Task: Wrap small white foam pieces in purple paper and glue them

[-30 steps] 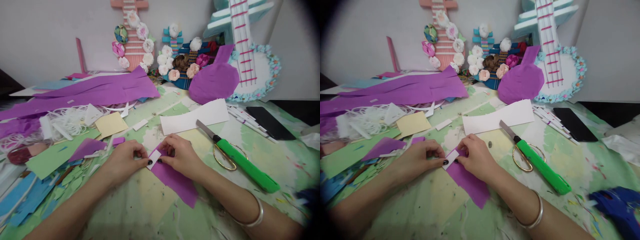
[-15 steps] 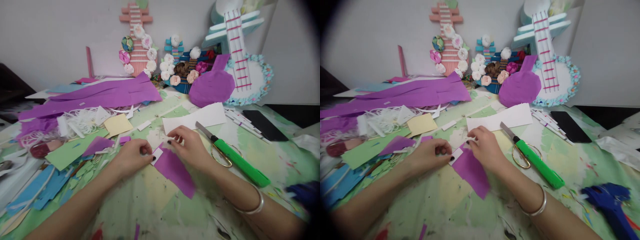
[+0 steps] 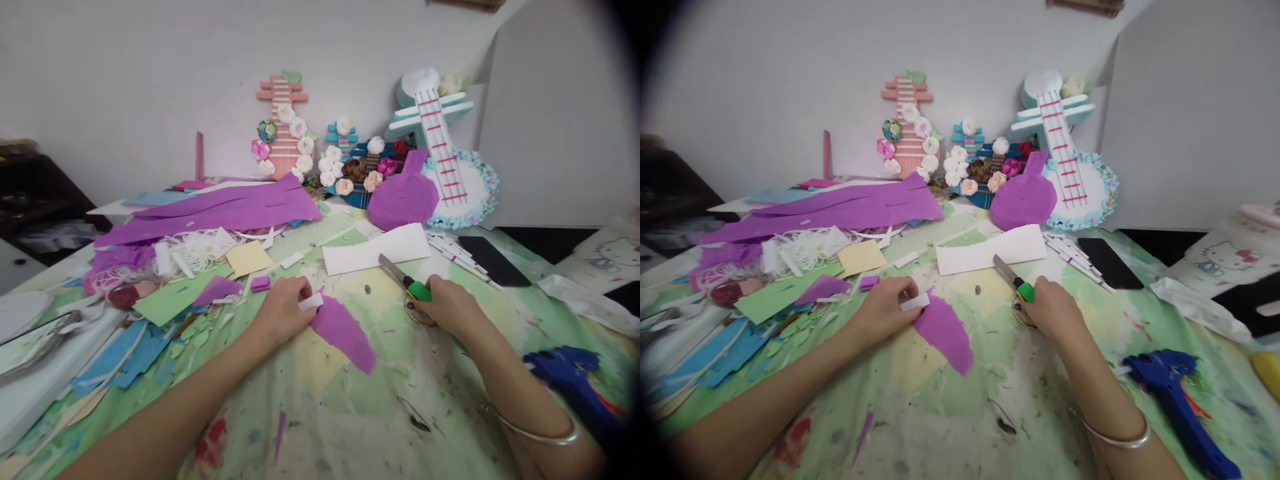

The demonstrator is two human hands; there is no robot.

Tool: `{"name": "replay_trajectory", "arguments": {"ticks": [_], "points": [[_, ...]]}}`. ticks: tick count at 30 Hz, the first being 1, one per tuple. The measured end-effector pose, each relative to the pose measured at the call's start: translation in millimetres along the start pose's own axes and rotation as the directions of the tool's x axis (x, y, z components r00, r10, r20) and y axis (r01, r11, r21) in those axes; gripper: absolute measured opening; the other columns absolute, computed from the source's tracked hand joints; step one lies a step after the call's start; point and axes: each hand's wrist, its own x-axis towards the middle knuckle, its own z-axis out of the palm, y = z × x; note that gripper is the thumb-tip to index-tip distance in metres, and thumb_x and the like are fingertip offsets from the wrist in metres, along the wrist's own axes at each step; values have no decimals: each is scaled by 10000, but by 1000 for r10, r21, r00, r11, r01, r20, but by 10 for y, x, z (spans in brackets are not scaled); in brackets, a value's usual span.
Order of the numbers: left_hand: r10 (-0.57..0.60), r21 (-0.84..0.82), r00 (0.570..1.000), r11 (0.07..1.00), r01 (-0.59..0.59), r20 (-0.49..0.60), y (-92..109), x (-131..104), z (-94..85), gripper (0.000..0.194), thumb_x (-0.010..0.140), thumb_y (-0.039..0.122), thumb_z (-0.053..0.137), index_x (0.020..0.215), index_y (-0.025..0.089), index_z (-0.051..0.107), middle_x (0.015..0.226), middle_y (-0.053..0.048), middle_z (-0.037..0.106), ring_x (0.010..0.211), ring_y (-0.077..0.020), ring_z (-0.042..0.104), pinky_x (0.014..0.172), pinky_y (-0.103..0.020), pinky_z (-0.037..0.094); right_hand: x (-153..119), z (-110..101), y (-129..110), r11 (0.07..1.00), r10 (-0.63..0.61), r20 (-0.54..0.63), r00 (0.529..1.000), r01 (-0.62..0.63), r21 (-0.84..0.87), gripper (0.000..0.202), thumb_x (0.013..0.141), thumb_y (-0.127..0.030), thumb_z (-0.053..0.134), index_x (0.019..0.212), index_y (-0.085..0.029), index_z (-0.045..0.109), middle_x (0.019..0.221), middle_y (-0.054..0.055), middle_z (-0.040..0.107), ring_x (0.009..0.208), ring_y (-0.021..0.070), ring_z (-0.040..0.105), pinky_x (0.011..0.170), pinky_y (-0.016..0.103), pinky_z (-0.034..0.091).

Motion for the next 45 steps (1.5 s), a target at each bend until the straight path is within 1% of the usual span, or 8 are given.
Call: {"name": "replay_trajectory", "arguments": {"ticks": [5, 11, 16, 22, 33, 36, 40, 45], "points": [[-28, -97, 998, 995, 22, -62, -10, 12, -60, 65, 718, 216, 549, 776, 187, 547, 802, -36, 645, 757, -189, 574, 683, -298, 409, 9, -63, 20, 999, -21, -54, 998, 23, 41, 219, 805, -353, 501, 858, -155, 578, 844, 147, 659, 750, 276, 621, 525, 296, 323], [-234, -285, 946, 944, 166, -222, -365, 142, -475, 176, 666, 321, 663, 758, 171, 672, 717, -25, 656, 610, -137, 524, 577, -260, 397, -17, -166, 57, 967, -115, -222, 968, 160, 196, 195, 824, -344, 457, 761, -196, 569, 704, 86, 645, 631, 232, 582, 539, 294, 338], [-473, -499, 875, 785, 367, -102, -594, 190, -599, 267, 567, 311, 746, 769, 139, 724, 533, 2, 575, 402, -68, 347, 425, -255, 272, -43, -171, 34, 904, -143, -290, 946, 245, 351, 220, 830, -342, 439, 788, -215, 613, 662, 58, 638, 622, 237, 580, 557, 299, 339], [-545, -502, 836, 741, 446, -63, -582, 199, -477, 277, 547, 297, 765, 746, 110, 722, 445, 10, 533, 329, -40, 270, 365, -247, 200, -62, -176, 15, 890, -122, -266, 956, 224, 397, 233, 823, -359, 444, 813, -216, 627, 685, 68, 649, 638, 248, 581, 558, 305, 334], [-476, -435, 879, 798, 416, -33, -676, 209, -504, 244, 531, 336, 776, 662, 142, 705, 462, 10, 548, 373, -60, 323, 389, -239, 251, -77, -164, 3, 857, -135, -346, 928, 285, 430, 209, 842, -322, 411, 730, -228, 560, 594, 32, 605, 574, 226, 553, 533, 305, 339], [-415, -428, 901, 842, 327, -129, -536, 197, -457, 223, 583, 344, 743, 675, 153, 673, 598, -21, 617, 493, -99, 458, 473, -240, 349, -155, -178, -55, 759, -177, -332, 927, 343, 554, 245, 876, -340, 379, 702, -228, 511, 582, 6, 606, 548, 192, 566, 546, 294, 374], [-216, -305, 935, 944, 126, -282, -233, 137, -243, 238, 715, 413, 644, 742, 178, 664, 752, -30, 666, 639, -134, 536, 589, -251, 411, -327, -162, -231, 592, -386, -200, 901, 408, 695, 253, 914, -379, 355, 738, -230, 458, 518, -37, 596, 453, 145, 575, 540, 261, 415], [-69, -289, 974, 957, 3, -216, -9, 77, 28, 183, 767, 369, 621, 760, 188, 646, 788, -25, 687, 680, -146, 575, 656, -266, 439, -475, -132, -428, 564, -559, -68, 826, 439, 699, 256, 938, -351, 326, 726, -237, 412, 395, -76, 487, 366, 135, 524, 480, 237, 381]]}}
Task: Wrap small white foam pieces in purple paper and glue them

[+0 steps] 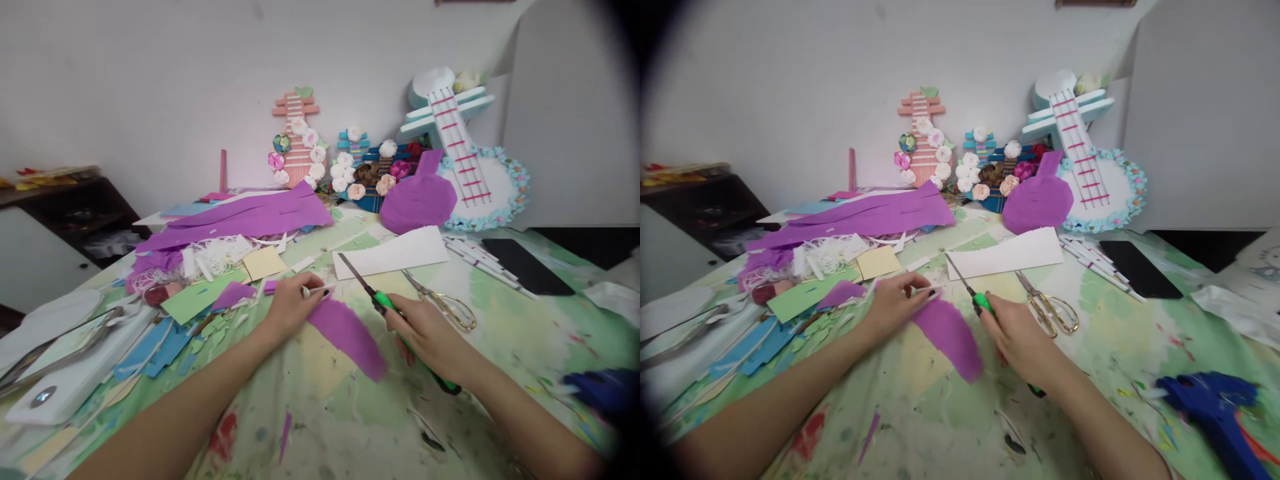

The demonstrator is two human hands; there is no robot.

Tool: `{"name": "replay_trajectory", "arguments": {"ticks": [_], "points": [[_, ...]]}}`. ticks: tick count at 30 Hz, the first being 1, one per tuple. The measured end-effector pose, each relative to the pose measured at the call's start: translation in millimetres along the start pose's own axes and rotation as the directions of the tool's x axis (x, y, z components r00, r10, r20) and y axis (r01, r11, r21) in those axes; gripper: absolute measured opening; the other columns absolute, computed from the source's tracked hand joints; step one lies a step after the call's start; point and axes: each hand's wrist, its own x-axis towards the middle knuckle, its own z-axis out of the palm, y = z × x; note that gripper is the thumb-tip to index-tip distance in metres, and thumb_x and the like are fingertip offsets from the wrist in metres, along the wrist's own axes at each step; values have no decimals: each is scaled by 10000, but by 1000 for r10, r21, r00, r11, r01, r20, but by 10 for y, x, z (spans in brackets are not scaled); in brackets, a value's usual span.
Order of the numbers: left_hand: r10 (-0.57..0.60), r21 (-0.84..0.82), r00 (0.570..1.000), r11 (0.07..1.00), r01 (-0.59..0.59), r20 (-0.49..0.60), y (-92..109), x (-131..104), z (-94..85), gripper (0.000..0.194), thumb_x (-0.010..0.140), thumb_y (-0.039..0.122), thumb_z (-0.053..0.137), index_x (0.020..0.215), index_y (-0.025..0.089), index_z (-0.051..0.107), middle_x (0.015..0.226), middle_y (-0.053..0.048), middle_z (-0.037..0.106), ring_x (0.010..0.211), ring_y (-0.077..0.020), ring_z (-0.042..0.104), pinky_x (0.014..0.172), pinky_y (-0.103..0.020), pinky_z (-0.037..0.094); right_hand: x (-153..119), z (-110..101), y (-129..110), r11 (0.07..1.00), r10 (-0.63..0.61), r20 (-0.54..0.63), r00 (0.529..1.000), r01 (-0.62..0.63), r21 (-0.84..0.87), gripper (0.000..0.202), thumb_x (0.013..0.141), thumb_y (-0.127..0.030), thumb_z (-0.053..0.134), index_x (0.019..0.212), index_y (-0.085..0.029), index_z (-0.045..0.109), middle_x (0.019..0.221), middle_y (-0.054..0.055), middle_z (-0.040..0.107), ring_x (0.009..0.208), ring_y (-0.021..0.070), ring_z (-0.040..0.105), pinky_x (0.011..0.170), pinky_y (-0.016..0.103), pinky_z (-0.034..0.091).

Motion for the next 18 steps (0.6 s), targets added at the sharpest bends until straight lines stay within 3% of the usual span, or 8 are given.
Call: {"name": "replay_trajectory", "arguments": {"ticks": [2, 4, 7, 12, 15, 18], "points": [[-54, -158, 997, 985, 63, 60, 20, -28, 50, 209, 775, 387, 626, 793, 181, 598, 782, -36, 683, 689, -158, 604, 642, -269, 453, -1, 21, -33, 1000, 9, -3, 1000, -9, 8, 237, 939, -344, 327, 762, -234, 442, 402, -79, 474, 360, 133, 506, 463, 235, 359], [-116, -369, 981, 914, 167, 157, 53, -58, 74, 246, 803, 416, 604, 837, 189, 516, 758, -39, 678, 698, -171, 633, 633, -278, 468, -6, 33, -67, 1000, -6, -41, 999, 5, -17, 205, 935, -334, 346, 849, -222, 494, 442, -72, 490, 388, 134, 506, 474, 239, 346], [-71, -579, 958, 783, 227, 279, 130, -116, 88, 264, 861, 438, 534, 872, 215, 396, 810, -40, 680, 714, -165, 640, 665, -303, 481, -28, 79, -133, 991, -90, -123, 988, 76, -108, 181, 927, -315, 380, 980, -206, 514, 606, -30, 559, 544, 150, 549, 540, 250, 348], [104, -576, 981, 817, 11, 167, 213, -201, 73, 243, 900, 430, 482, 968, 199, 445, 847, -34, 620, 742, -138, 535, 713, -288, 428, -99, 198, -246, 967, -202, -139, 969, 175, -184, 211, 934, -253, 360, 1117, -197, 448, 916, 44, 603, 760, 180, 564, 649, 281, 368], [87, -538, 988, 843, -4, 128, 256, -237, 36, 319, 902, 439, 470, 1074, 181, 548, 970, -68, 610, 891, -183, 529, 791, -308, 409, -124, 235, -269, 949, -235, -168, 957, 190, -250, 214, 932, -274, 374, 1121, -196, 438, 940, 52, 607, 758, 194, 561, 645, 289, 352], [69, -548, 990, 837, 11, 126, 321, -276, -1, 343, 922, 426, 430, 1081, 183, 613, 1170, -89, 575, 1019, -212, 500, 868, -324, 386, -123, 254, -251, 924, -266, -216, 940, 185, -334, 251, 939, -402, 380, 1047, -197, 475, 906, 50, 617, 732, 202, 566, 617, 283, 325]]}}
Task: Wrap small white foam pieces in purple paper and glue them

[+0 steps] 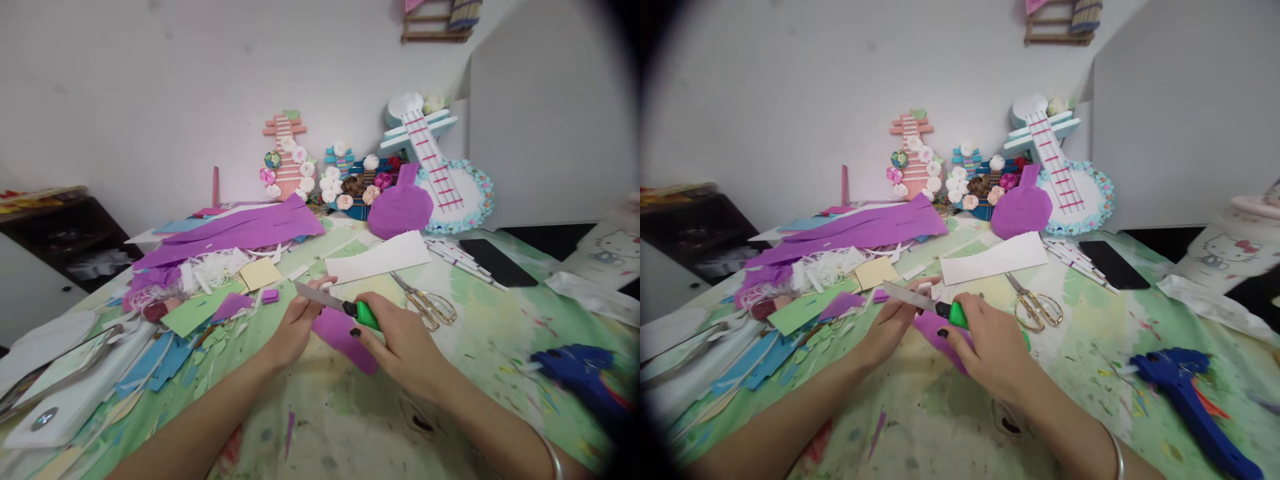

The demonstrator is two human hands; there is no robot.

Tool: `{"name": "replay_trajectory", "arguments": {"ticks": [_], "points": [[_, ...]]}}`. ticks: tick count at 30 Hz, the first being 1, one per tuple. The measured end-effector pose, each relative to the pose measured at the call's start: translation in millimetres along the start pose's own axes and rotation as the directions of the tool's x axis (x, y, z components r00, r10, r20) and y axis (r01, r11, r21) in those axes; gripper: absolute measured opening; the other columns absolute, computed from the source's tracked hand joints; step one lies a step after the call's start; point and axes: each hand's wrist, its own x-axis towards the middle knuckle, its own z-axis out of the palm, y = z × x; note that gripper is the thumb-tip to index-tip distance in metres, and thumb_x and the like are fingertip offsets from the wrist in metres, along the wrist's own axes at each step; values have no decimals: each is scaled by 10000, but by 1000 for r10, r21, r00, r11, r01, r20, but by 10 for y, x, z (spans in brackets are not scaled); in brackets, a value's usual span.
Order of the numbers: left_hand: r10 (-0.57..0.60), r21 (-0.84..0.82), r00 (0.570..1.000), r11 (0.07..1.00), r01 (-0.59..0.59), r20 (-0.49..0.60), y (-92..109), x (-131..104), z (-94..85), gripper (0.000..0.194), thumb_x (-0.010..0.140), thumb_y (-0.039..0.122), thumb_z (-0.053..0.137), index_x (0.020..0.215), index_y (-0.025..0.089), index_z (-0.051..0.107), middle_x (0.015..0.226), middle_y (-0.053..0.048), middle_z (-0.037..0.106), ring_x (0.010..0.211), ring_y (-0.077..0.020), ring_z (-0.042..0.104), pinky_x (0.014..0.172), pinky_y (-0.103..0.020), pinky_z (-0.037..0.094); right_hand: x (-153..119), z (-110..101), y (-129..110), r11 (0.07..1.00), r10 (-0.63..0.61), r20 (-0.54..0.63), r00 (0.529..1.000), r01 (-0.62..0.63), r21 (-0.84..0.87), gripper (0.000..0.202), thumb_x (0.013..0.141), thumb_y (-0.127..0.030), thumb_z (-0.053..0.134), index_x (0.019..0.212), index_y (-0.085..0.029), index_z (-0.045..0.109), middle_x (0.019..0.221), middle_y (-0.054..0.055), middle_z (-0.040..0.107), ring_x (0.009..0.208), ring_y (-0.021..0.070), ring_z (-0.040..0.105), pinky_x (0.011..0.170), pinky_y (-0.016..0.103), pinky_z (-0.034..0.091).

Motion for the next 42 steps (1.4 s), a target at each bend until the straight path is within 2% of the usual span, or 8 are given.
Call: {"name": "replay_trajectory", "arguments": {"ticks": [3, 5, 10, 19, 25, 36, 42], "points": [[66, -96, 998, 993, -64, 15, 48, -39, 22, 314, 913, 407, 465, 1084, 196, 623, 1235, -81, 533, 1063, -209, 483, 920, -321, 368, -10, 25, 25, 995, -11, -88, 996, 2, -99, 361, 941, -504, 330, 908, -187, 500, 790, 36, 610, 652, 189, 554, 568, 270, 277], [99, -156, 994, 984, -91, 49, 58, -62, 37, 293, 907, 400, 482, 1074, 202, 620, 1196, -76, 531, 1034, -195, 491, 924, -312, 369, -22, 36, 33, 987, -32, -144, 989, 9, -158, 417, 943, -534, 296, 825, -185, 491, 710, 24, 588, 593, 172, 532, 538, 264, 237], [61, -156, 988, 987, -39, 141, 44, -116, 73, 284, 921, 374, 470, 1151, 228, 549, 1036, -52, 537, 918, -158, 493, 829, -273, 392, -36, 44, 45, 972, -77, -222, 972, 24, -236, 491, 923, -599, 299, 746, -181, 488, 605, 5, 562, 523, 148, 502, 515, 260, 182], [73, -159, 989, 986, -52, 132, 53, -153, 93, 211, 916, 359, 486, 1051, 221, 572, 1046, -45, 514, 945, -161, 493, 835, -274, 397, -28, 41, 76, 964, -108, -233, 967, 44, -263, 508, 929, -593, 301, 722, -174, 498, 559, -4, 542, 501, 133, 492, 514, 258, 178], [38, -149, 994, 989, -23, 99, 67, -165, 108, 196, 901, 337, 517, 1035, 215, 591, 974, -35, 542, 841, -143, 490, 730, -251, 399, -28, 39, 60, 961, -119, -230, 966, 54, -271, 511, 928, -596, 303, 708, -175, 492, 541, -12, 524, 487, 123, 469, 509, 254, 178], [0, -206, 998, 978, 14, 66, -8, -186, 123, 216, 885, 345, 544, 1035, 206, 614, 1019, -62, 559, 921, -180, 501, 753, -277, 412, -31, 51, 77, 959, -127, -236, 963, 59, -277, 507, 929, -593, 310, 707, -175, 492, 549, -12, 522, 493, 119, 459, 512, 254, 178], [2, -188, 998, 982, 9, 56, 43, -195, 131, 219, 879, 359, 551, 1014, 198, 612, 972, -58, 566, 860, -171, 507, 720, -275, 406, -34, 50, 68, 960, -109, -217, 970, 47, -275, 506, 923, -599, 319, 698, -180, 490, 544, -18, 504, 494, 117, 450, 515, 255, 183]]}}
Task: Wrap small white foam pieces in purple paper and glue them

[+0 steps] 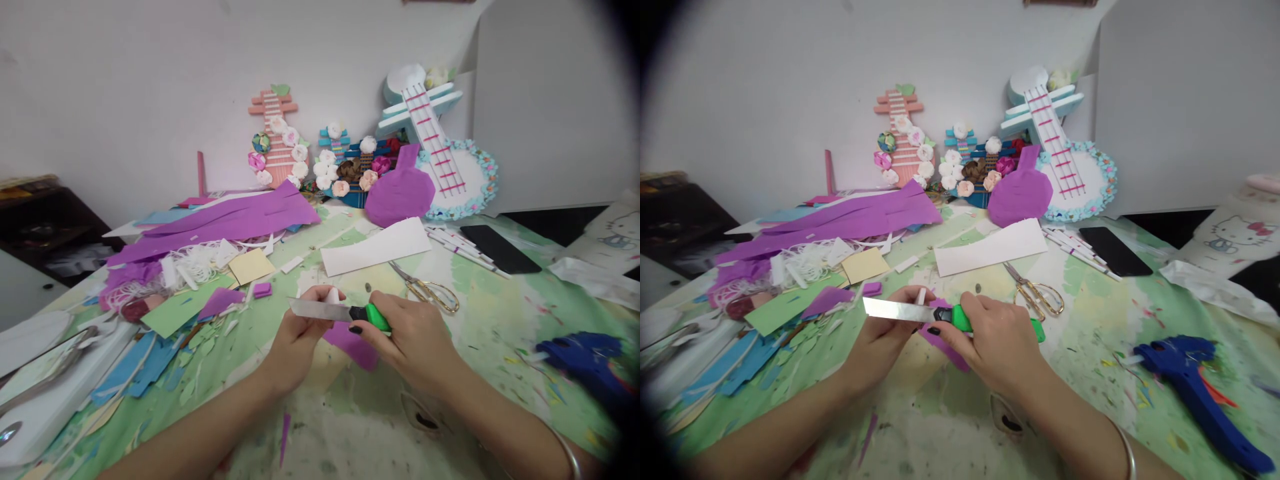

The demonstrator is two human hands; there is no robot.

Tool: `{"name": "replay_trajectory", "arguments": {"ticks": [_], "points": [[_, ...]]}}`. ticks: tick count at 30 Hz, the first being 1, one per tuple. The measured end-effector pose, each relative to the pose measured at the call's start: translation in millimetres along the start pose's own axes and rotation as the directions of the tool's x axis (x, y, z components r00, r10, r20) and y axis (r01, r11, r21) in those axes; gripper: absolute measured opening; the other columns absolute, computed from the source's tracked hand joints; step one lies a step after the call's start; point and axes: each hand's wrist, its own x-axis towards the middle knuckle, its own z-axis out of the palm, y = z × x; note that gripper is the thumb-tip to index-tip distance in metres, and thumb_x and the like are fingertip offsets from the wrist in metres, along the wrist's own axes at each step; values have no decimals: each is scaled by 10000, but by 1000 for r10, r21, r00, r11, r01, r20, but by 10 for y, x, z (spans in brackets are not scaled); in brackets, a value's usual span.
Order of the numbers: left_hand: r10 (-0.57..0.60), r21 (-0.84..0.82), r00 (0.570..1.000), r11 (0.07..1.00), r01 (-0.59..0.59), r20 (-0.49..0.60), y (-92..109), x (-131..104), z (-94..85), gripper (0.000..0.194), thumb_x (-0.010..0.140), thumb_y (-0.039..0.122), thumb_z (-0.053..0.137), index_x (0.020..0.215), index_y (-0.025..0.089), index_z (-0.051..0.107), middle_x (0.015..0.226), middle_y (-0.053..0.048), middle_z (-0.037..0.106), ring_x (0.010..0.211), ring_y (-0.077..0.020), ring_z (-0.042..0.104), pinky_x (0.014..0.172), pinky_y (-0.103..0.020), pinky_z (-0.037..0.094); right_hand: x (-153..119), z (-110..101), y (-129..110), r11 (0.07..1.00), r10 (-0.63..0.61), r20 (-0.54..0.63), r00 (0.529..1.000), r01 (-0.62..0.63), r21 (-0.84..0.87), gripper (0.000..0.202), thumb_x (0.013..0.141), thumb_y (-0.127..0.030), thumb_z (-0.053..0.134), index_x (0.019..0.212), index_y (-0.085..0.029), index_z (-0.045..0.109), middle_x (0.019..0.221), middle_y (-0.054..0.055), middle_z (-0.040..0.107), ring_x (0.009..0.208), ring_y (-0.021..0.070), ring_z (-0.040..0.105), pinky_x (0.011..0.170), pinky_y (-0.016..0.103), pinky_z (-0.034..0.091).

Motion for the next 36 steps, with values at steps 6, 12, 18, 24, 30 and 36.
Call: {"name": "replay_trajectory", "arguments": {"ticks": [6, 12, 18, 24, 30, 36], "points": [[26, -29, 1000, 999, -26, 13, 19, -16, 11, 219, 881, 373, 541, 969, 187, 615, 941, -64, 555, 851, -177, 497, 736, -291, 410, 5, -18, -11, 1000, -6, -6, 1000, 6, 17, 508, 928, -593, 314, 703, -176, 498, 532, -18, 500, 483, 115, 449, 509, 251, 185], [31, -31, 999, 999, -30, 23, 20, -30, 13, 184, 892, 352, 530, 963, 202, 610, 935, -50, 538, 864, -167, 487, 792, -298, 402, 5, -14, -5, 1000, 6, 14, 1000, -7, 16, 503, 917, -605, 335, 688, -181, 482, 536, -22, 505, 479, 111, 438, 512, 249, 186], [37, -41, 999, 999, -36, 26, 16, -12, 21, 185, 900, 358, 515, 940, 203, 607, 918, -44, 518, 844, -160, 471, 792, -298, 394, 1, -11, 8, 1000, 9, 11, 1000, -9, 16, 504, 920, -601, 332, 691, -181, 493, 541, -18, 518, 476, 112, 441, 511, 253, 175], [46, -45, 999, 998, -45, 24, 36, -20, 23, 164, 902, 327, 512, 948, 198, 602, 924, -47, 516, 854, -165, 474, 801, -303, 393, 9, -28, 6, 1000, 8, 33, 999, -9, 30, 504, 919, -602, 328, 680, -185, 478, 541, -15, 522, 472, 117, 446, 508, 257, 172], [57, -61, 998, 997, -57, 11, 69, -30, 34, 177, 889, 350, 531, 912, 192, 606, 867, -39, 504, 783, -153, 451, 729, -286, 382, -2, -19, 14, 999, 17, 42, 999, -19, 31, 504, 916, -607, 331, 674, -186, 469, 532, -21, 507, 475, 115, 449, 514, 255, 186], [70, -100, 998, 993, -68, 12, 74, -25, 43, 162, 891, 340, 534, 903, 195, 607, 881, -32, 507, 787, -141, 452, 745, -275, 376, 14, -30, 20, 1000, 5, 24, 1000, -5, 30, 521, 918, -614, 311, 660, -186, 460, 511, -25, 485, 455, 111, 439, 499, 250, 187]]}}
